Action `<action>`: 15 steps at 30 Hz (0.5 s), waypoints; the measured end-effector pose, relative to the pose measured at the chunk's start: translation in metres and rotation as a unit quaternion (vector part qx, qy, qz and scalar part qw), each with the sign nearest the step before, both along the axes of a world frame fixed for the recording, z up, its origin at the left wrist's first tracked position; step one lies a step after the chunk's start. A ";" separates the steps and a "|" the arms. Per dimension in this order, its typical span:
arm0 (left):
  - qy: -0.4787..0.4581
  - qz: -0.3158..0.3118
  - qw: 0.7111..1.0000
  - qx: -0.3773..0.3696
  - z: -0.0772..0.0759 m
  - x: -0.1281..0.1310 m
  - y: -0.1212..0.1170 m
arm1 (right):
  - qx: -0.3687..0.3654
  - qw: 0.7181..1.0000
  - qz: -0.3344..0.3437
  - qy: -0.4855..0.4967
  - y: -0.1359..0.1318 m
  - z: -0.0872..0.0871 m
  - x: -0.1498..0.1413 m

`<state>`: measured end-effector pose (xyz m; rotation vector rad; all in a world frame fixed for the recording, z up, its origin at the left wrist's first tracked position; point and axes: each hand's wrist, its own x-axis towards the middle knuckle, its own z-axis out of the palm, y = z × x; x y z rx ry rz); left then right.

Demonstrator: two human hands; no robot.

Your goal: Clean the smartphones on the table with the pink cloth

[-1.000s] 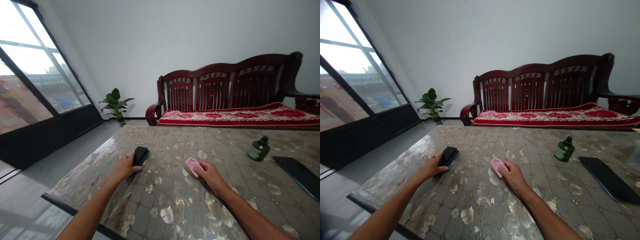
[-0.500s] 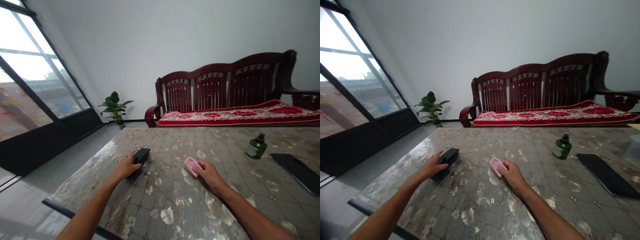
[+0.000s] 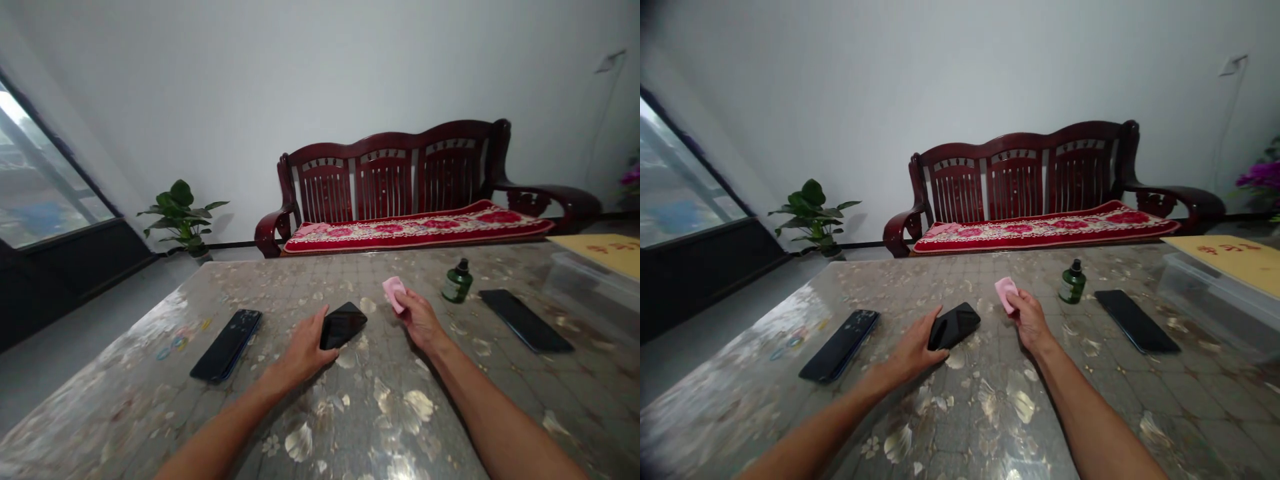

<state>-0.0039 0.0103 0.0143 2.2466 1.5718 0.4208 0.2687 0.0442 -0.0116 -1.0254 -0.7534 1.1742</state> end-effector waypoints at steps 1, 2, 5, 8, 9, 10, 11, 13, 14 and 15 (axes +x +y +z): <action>0.001 -0.007 1.000 0.004 -0.004 0.007 0.003 | -0.001 1.000 -0.006 -0.004 0.002 -0.001 0.003; 0.003 -0.014 1.000 0.011 -0.006 0.013 0.006 | -0.001 1.000 -0.011 -0.003 0.003 -0.002 0.006; 0.012 -0.040 0.998 0.040 -0.012 0.028 0.012 | 0.002 0.999 -0.010 0.035 0.006 -0.005 0.007; 0.019 -0.065 0.996 0.054 -0.014 0.039 0.015 | 0.014 0.998 -0.010 0.065 0.007 -0.008 0.004; 0.017 -0.071 0.996 0.054 -0.014 0.042 0.015 | 0.020 0.998 -0.008 0.065 0.008 -0.009 0.003; 0.013 -0.077 0.996 0.053 -0.015 0.045 0.016 | 0.024 0.998 -0.005 0.062 0.008 -0.010 0.001; 0.009 -0.079 0.996 0.051 -0.015 0.047 0.016 | 0.026 0.998 0.001 0.059 0.008 -0.010 0.000; 0.001 -0.081 0.996 0.040 -0.016 0.051 0.018 | 0.024 0.998 0.006 0.054 0.008 -0.010 -0.002; -0.001 -0.080 0.996 0.031 -0.015 0.052 0.018 | 0.021 0.998 0.004 0.052 0.007 -0.010 -0.003; -0.002 -0.079 0.997 0.022 -0.015 0.053 0.020 | 0.020 0.999 0.000 0.050 0.007 -0.009 -0.004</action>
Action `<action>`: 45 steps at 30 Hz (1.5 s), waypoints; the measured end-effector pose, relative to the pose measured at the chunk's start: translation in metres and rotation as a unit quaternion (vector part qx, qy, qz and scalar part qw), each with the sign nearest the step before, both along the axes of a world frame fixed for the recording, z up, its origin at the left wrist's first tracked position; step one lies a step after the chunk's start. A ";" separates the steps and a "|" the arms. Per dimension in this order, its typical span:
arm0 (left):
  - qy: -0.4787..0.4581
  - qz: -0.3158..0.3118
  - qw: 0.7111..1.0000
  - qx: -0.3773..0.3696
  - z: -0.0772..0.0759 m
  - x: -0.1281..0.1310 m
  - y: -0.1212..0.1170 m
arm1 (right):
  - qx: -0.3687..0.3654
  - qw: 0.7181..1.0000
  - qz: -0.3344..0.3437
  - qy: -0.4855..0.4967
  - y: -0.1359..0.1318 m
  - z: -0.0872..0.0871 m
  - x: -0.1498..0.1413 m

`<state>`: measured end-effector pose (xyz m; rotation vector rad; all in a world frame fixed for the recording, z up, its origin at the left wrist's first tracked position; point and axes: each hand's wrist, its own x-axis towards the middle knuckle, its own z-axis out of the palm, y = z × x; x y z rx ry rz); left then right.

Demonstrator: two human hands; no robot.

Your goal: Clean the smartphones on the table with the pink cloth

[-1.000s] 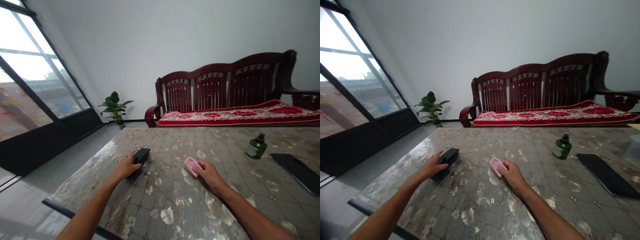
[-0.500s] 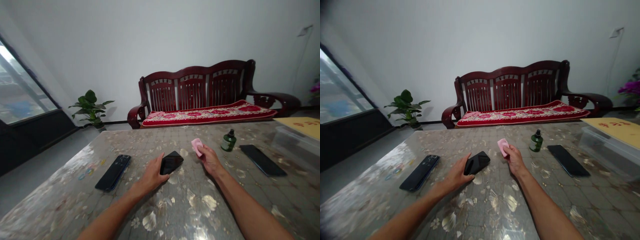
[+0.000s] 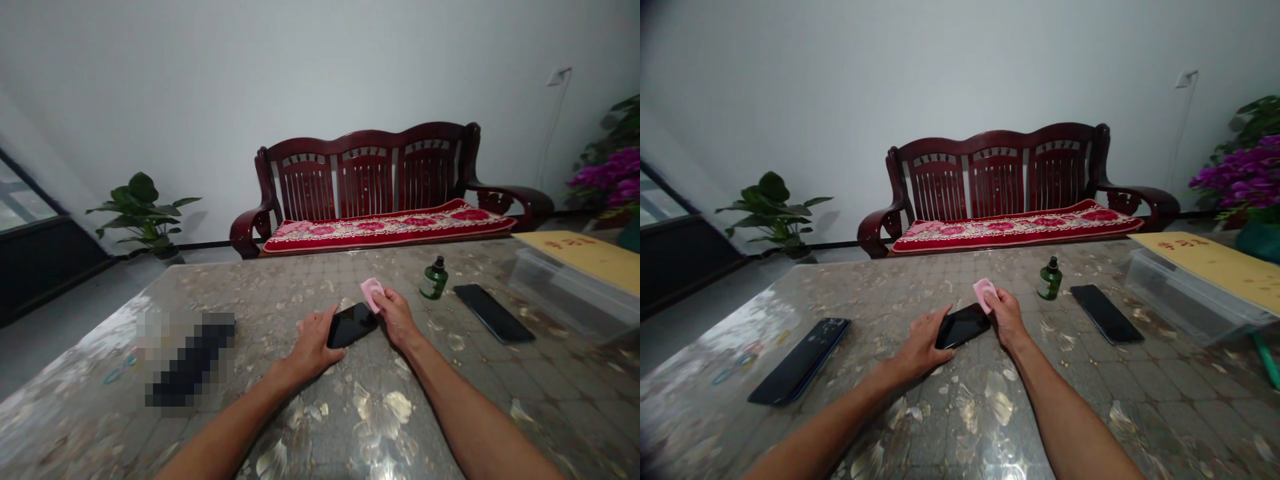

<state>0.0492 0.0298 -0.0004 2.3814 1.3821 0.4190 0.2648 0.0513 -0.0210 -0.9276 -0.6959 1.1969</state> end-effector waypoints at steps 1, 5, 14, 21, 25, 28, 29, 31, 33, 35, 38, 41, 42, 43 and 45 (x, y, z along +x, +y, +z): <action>0.001 -0.001 1.000 -0.009 0.001 0.001 0.001 | -0.001 1.000 -0.004 -0.004 0.000 0.001 -0.001; 0.005 -0.016 0.999 -0.029 0.004 0.001 0.005 | -0.013 0.999 -0.014 -0.042 -0.003 0.004 -0.003; -0.037 -0.034 0.999 -0.016 -0.007 -0.004 0.010 | -0.025 0.994 -0.031 -0.103 -0.007 0.002 -0.007; -0.080 -0.038 0.996 0.007 -0.015 -0.007 0.013 | -0.019 0.993 -0.036 -0.110 -0.005 -0.001 -0.002; -0.096 -0.037 0.995 0.016 -0.019 -0.007 0.013 | -0.031 0.990 -0.053 -0.124 -0.005 0.001 0.000; -0.098 -0.035 0.994 0.022 -0.022 -0.008 0.014 | -0.038 0.982 -0.075 -0.168 -0.005 0.004 0.003; -0.098 -0.036 0.994 0.024 -0.023 -0.008 0.014 | -0.036 0.977 -0.082 -0.191 -0.005 0.004 0.003; -0.097 -0.038 0.994 0.026 -0.025 -0.008 0.014 | -0.023 0.967 -0.093 -0.235 -0.004 0.004 0.005; -0.097 -0.041 0.994 0.025 -0.026 -0.008 0.014 | -0.009 0.957 -0.099 -0.272 -0.003 0.003 0.006; -0.100 -0.041 0.994 0.023 -0.025 -0.008 0.013 | 0.001 0.946 -0.097 -0.311 -0.002 0.002 0.008; -0.103 -0.040 0.994 0.010 -0.023 -0.009 0.013 | 0.007 0.913 -0.091 -0.399 -0.003 0.000 0.010; -0.114 -0.047 0.992 -0.014 -0.018 -0.014 0.011 | 0.029 0.850 -0.105 -0.516 -0.007 0.002 0.011; -0.119 -0.047 0.992 -0.018 -0.017 -0.017 0.010 | 0.041 0.822 -0.110 -0.557 -0.009 0.004 0.011; -0.120 -0.045 0.992 -0.019 -0.015 -0.020 0.008 | 0.052 0.793 -0.112 -0.596 -0.011 0.007 0.010; -0.110 -0.034 0.993 -0.010 -0.012 -0.030 0.003 | 0.074 0.738 -0.112 -0.661 -0.015 0.012 0.007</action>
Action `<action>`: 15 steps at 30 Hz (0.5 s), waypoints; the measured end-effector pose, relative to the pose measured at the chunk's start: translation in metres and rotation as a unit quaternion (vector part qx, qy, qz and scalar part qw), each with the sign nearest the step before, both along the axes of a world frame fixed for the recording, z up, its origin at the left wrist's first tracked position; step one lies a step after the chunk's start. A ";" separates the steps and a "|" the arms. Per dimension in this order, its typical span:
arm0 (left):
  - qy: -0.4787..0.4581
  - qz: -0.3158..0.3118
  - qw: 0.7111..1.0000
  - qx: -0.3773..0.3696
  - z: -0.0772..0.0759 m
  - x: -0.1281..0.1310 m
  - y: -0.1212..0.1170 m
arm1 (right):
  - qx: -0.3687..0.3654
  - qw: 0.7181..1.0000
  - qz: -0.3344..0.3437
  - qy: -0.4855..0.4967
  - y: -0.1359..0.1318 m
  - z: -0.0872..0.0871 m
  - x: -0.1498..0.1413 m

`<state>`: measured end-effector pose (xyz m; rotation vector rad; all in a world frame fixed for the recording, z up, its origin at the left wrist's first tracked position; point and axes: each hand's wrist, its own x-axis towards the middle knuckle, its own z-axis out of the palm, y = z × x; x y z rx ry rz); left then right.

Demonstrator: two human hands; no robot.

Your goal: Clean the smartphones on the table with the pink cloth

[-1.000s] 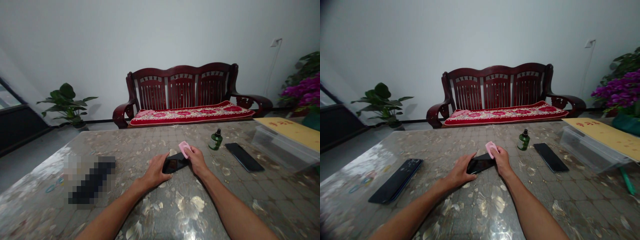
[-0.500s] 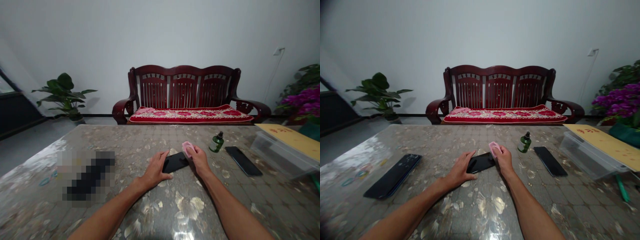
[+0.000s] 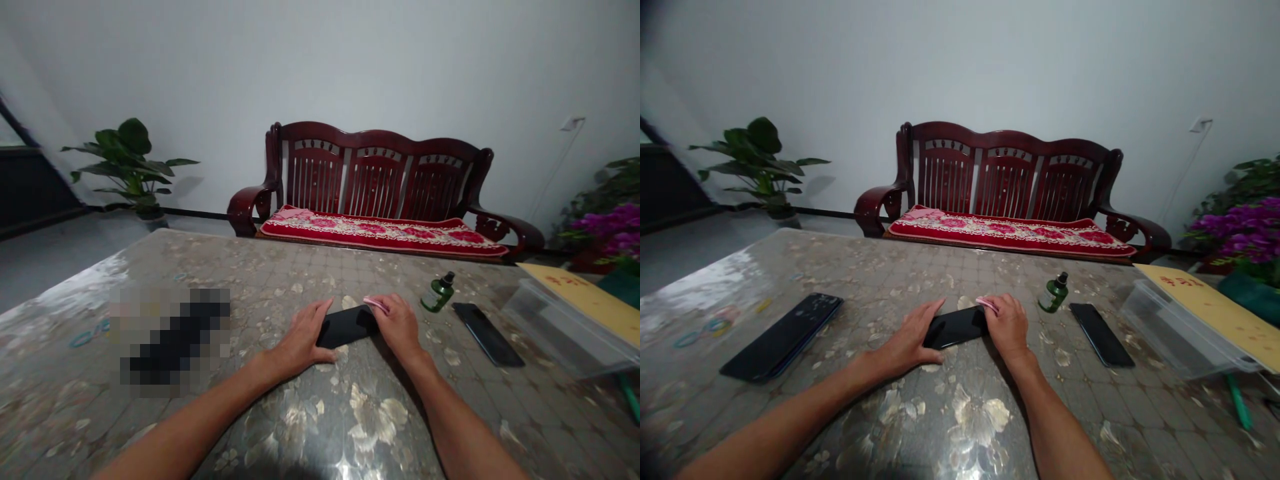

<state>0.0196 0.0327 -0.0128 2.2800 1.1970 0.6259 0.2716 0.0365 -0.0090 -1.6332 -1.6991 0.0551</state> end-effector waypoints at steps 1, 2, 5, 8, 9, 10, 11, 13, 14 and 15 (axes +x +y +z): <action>0.011 0.009 1.000 0.007 0.001 -0.005 -0.003 | 0.005 0.999 0.002 -0.038 -0.002 0.003 -0.002; 0.022 0.014 1.000 0.015 0.002 -0.010 -0.007 | 0.008 0.997 0.003 -0.072 -0.003 0.005 -0.004; 0.051 0.026 0.997 0.043 0.000 -0.023 -0.016 | 0.009 0.987 0.001 -0.157 -0.005 0.009 -0.011; 0.071 0.035 0.993 0.083 -0.004 -0.029 -0.021 | -0.003 0.978 -0.001 -0.210 -0.006 0.011 -0.015; 0.076 0.033 0.992 0.091 -0.006 -0.029 -0.022 | -0.006 0.975 0.000 -0.221 -0.006 0.011 -0.016; 0.079 0.030 0.992 0.097 -0.007 -0.030 -0.022 | -0.009 0.973 0.002 -0.229 -0.006 0.012 -0.017; 0.080 0.027 0.991 0.100 -0.008 -0.030 -0.021 | -0.012 0.972 0.005 -0.235 -0.006 0.012 -0.017; 0.076 0.025 0.991 0.103 -0.010 -0.030 -0.020 | -0.018 0.970 0.011 -0.242 -0.007 0.012 -0.018; 0.073 0.025 0.992 0.104 -0.010 -0.030 -0.019 | -0.022 0.969 0.013 -0.245 -0.008 0.012 -0.018; 0.072 0.026 0.992 0.104 -0.010 -0.030 -0.018 | -0.026 0.968 0.017 -0.248 -0.008 0.012 -0.018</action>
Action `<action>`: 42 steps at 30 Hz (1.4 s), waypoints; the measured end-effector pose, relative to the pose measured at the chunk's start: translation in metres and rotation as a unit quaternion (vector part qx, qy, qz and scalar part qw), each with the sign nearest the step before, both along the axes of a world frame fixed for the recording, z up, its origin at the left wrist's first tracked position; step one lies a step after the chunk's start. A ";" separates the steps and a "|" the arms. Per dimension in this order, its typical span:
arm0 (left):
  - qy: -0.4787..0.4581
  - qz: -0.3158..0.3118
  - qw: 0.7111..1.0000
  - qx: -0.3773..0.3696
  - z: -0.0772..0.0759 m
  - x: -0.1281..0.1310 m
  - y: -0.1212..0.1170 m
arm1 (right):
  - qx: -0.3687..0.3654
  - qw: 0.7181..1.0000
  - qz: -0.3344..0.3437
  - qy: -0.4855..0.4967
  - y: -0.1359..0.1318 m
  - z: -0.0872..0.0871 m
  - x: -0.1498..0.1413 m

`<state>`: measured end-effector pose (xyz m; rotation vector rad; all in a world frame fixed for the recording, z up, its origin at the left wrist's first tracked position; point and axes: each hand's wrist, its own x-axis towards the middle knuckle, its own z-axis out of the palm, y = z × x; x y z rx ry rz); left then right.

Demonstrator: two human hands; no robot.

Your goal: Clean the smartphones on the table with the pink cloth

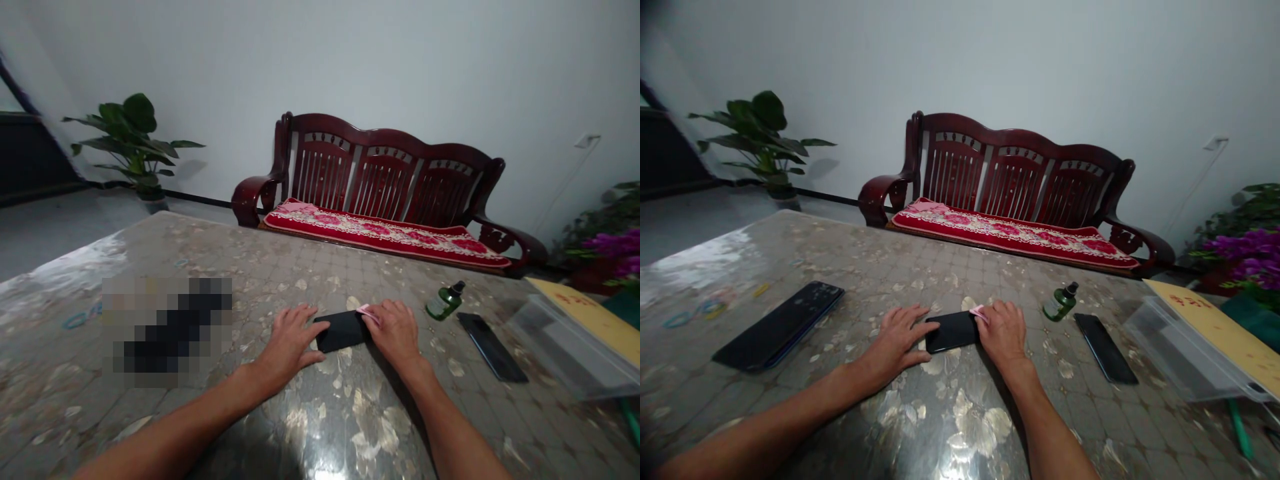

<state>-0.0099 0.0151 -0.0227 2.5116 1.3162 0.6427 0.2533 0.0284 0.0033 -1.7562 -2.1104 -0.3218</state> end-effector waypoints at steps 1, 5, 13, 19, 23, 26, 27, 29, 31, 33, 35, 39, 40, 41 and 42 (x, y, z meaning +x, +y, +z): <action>0.000 0.000 1.000 -0.001 0.000 0.000 0.001 | -0.005 1.000 0.003 -0.004 0.000 0.000 -0.001; 0.003 -0.006 1.000 -0.006 0.000 0.000 0.003 | -0.019 0.999 0.022 -0.014 -0.001 -0.001 -0.002; -0.010 -0.018 1.000 -0.005 -0.002 0.003 0.004 | -0.018 0.999 0.019 -0.032 0.002 0.001 -0.002; -0.013 -0.008 1.000 -0.012 -0.003 0.005 0.003 | -0.024 0.997 0.050 -0.045 -0.001 0.001 -0.009; -0.024 -0.004 1.000 -0.004 -0.006 0.006 0.003 | -0.018 0.998 0.016 -0.055 0.003 0.000 -0.006; -0.024 -0.005 1.000 -0.006 -0.005 0.006 0.003 | -0.015 0.998 0.021 -0.053 0.003 -0.001 -0.006; -0.022 -0.004 1.000 -0.007 -0.004 0.006 0.003 | -0.016 0.998 0.032 -0.053 0.003 0.000 -0.007; -0.017 0.001 1.000 -0.007 -0.002 0.006 0.003 | -0.019 0.997 0.049 -0.056 0.002 0.000 -0.008; -0.013 0.004 1.000 -0.006 -0.002 0.006 0.003 | -0.020 0.997 0.045 -0.057 0.002 0.001 -0.009; -0.017 0.003 1.000 -0.005 -0.002 0.007 0.003 | -0.018 0.998 0.026 -0.057 0.003 0.002 -0.008; -0.023 0.001 1.000 -0.005 -0.002 0.007 0.003 | -0.016 0.998 0.019 -0.054 0.004 0.003 -0.008; -0.018 0.001 1.000 -0.007 -0.002 0.006 0.002 | -0.020 0.997 0.054 -0.051 0.003 0.003 -0.012; -0.017 0.001 1.000 -0.008 -0.001 0.006 0.002 | -0.020 0.997 0.058 -0.053 0.003 0.003 -0.012; -0.016 0.002 1.000 -0.009 -0.001 0.006 0.002 | -0.021 0.997 0.056 -0.055 0.003 0.003 -0.012; -0.016 0.002 1.000 -0.010 0.000 0.006 0.002 | -0.020 0.997 0.048 -0.057 0.003 0.003 -0.011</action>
